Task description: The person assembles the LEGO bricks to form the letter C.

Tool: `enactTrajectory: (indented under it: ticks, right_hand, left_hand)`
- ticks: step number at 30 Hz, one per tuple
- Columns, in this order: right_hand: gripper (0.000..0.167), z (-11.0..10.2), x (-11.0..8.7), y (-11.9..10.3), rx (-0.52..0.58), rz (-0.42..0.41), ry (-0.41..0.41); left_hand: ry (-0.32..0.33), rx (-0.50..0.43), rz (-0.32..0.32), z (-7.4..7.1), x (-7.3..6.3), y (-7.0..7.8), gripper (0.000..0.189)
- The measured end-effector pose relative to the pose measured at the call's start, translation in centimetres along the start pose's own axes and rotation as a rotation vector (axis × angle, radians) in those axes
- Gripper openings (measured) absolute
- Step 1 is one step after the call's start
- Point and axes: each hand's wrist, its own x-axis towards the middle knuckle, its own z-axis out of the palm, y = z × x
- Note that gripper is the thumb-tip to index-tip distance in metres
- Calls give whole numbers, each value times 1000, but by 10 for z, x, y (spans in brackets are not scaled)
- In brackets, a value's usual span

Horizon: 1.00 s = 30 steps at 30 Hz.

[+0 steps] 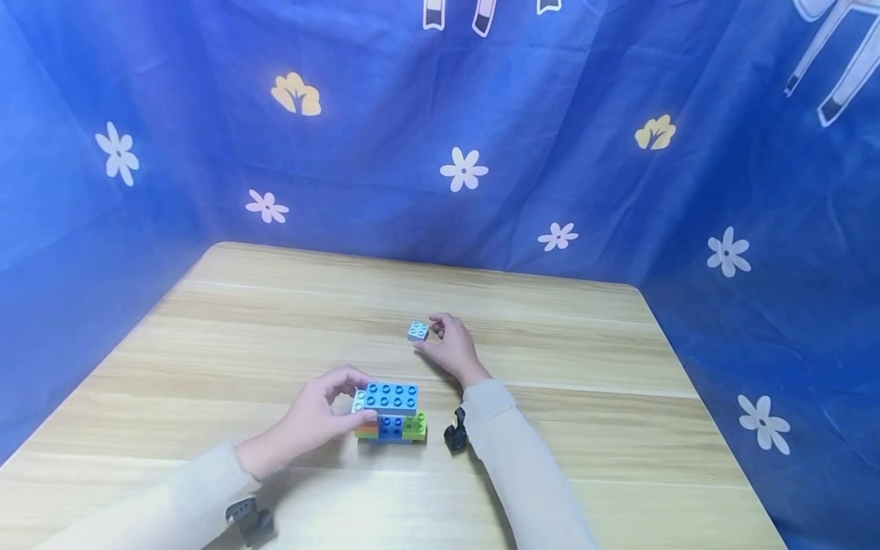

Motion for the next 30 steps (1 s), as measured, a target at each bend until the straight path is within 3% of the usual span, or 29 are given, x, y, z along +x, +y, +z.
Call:
enactTrajectory:
  ticks: [6, 13, 22, 30]
  right_hand:
    - [57, 5, 1, -2, -65, 17, 11]
    - [44, 8, 0, -5, -150, -7, 7]
    - [40, 0, -10, -1, -27, -14, -15]
    - [40, -15, -32, 0, 91, -60, -86]
  left_hand:
    - [6, 10, 0, 2, -2, 0, 35]
    - [15, 3, 14, 5, -5, 1, 34]
    - [20, -3, 20, 8, -7, 4, 34]
    - [17, 0, 14, 9, -6, 3, 34]
